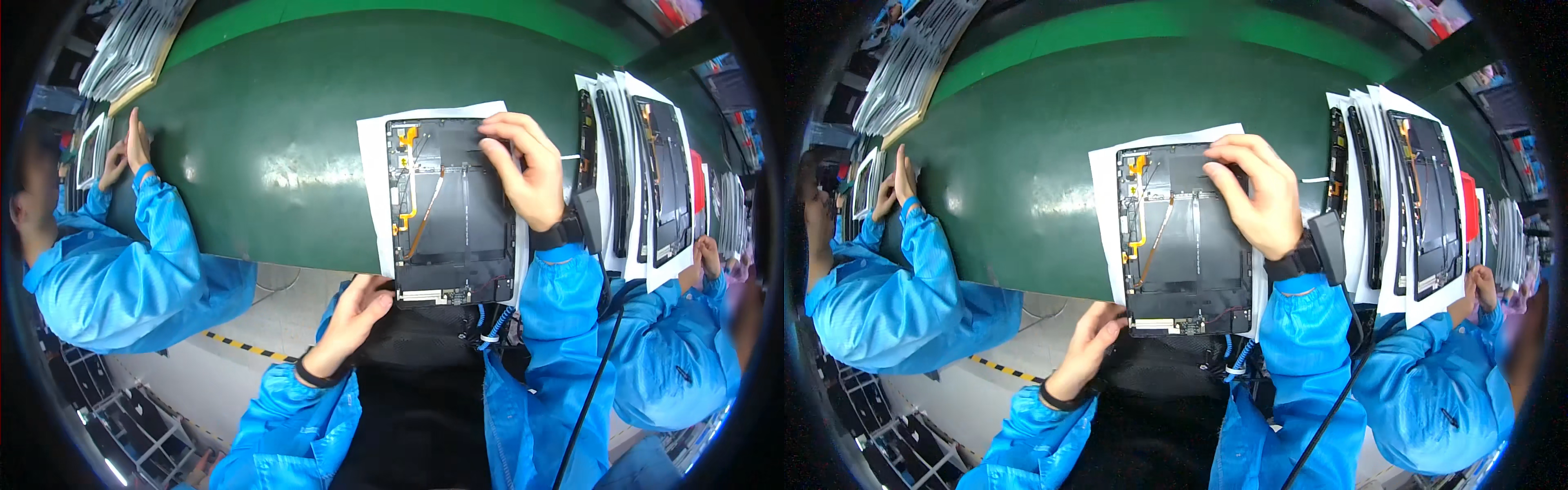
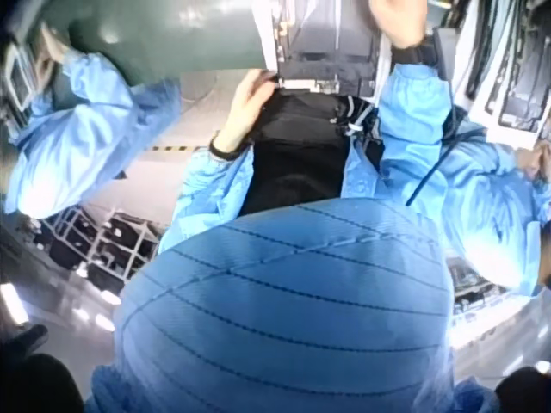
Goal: Assembling internal components, ribbon cables, and adhesive strips into tablet housings on a factory production line.
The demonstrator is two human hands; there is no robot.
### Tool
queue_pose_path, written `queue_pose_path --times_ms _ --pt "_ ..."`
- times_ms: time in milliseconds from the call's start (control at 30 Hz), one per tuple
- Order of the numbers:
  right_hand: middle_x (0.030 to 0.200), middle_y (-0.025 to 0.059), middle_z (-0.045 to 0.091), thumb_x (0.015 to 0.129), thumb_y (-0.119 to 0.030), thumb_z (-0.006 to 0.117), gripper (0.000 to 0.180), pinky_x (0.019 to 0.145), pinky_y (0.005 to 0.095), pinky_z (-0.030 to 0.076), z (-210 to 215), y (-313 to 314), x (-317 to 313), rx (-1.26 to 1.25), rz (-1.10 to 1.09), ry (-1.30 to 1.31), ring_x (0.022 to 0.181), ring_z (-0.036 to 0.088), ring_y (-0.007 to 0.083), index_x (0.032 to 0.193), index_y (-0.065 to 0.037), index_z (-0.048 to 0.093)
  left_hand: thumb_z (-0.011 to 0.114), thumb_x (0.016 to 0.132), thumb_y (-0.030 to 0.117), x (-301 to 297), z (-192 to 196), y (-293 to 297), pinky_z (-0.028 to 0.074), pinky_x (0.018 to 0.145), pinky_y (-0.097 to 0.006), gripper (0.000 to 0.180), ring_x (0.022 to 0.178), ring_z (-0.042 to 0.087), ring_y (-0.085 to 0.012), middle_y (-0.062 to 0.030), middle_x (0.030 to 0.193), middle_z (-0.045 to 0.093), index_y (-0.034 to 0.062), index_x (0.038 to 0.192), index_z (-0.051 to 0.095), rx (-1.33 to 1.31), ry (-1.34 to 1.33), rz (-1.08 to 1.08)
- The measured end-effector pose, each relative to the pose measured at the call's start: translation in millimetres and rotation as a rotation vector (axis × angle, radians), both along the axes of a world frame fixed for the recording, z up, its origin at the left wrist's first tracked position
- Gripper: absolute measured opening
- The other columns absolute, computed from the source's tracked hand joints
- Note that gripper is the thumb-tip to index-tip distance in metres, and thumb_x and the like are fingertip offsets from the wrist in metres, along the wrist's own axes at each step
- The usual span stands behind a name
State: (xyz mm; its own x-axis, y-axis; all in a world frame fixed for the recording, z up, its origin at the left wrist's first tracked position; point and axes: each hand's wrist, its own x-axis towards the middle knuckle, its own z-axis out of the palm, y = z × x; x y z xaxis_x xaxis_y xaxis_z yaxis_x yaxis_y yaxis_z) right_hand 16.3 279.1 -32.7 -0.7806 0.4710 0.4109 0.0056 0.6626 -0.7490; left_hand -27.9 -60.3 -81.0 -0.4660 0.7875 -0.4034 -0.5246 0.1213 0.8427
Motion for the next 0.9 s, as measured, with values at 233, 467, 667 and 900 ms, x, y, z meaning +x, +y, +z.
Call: queue_pose_path --times_ms 233,467,667,900 --pt "0.115 0.0193 0.069 0.099 0.01 0.056 0.013 0.087 0.0347 0.056 28.0 -53.7 97.0 -0.009 -0.177 0.081 0.093 0.07 0.0241 0.093 0.0 0.063 0.075 0.105 0.021 3.1 17.1 32.2 0.047 0.064 -0.025 0.022 0.069 0.06 -0.007 0.0017 0.079 0.067 0.0006 0.098 0.07 -0.232 -0.099 -0.056" --pt "0.118 0.019 0.064 0.095 0.014 0.06 0.017 0.091 0.0394 0.058 52.7 -47.0 199.6 0.261 -0.633 0.21 0.101 0.069 0.0281 0.104 0.001 0.065 0.08 0.09 0.011 -6.5 59.9 26.1 0.049 0.073 -0.04 0.02 0.082 0.061 -0.0225 -0.0098 0.091 0.068 -0.0067 0.089 0.07 0.044 0.828 0.093" --pt "0.138 0.0177 0.064 0.08 0.008 0.069 0.045 0.109 0.0449 0.049 96.9 2.4 262.9 0.533 -0.734 -0.387 0.124 0.063 0.0376 0.124 -0.002 0.072 0.077 0.093 0.016 -97.2 41.0 6.8 0.047 0.08 -0.031 0.015 0.082 0.061 -0.0124 0.0019 0.085 0.062 0.0041 0.095 0.068 -0.091 0.225 0.453" --pt "0.148 0.0122 0.062 0.081 0.006 0.072 0.055 0.1 0.0398 0.054 72.3 16.2 281.6 0.269 -0.682 -0.475 0.12 0.066 0.0293 0.135 -0.007 0.073 0.07 0.105 0.025 -186.5 18.2 -45.9 0.049 0.099 -0.033 0.033 0.111 0.064 -0.0171 -0.0051 0.119 0.067 0.0032 0.128 0.065 -0.089 0.254 0.628"
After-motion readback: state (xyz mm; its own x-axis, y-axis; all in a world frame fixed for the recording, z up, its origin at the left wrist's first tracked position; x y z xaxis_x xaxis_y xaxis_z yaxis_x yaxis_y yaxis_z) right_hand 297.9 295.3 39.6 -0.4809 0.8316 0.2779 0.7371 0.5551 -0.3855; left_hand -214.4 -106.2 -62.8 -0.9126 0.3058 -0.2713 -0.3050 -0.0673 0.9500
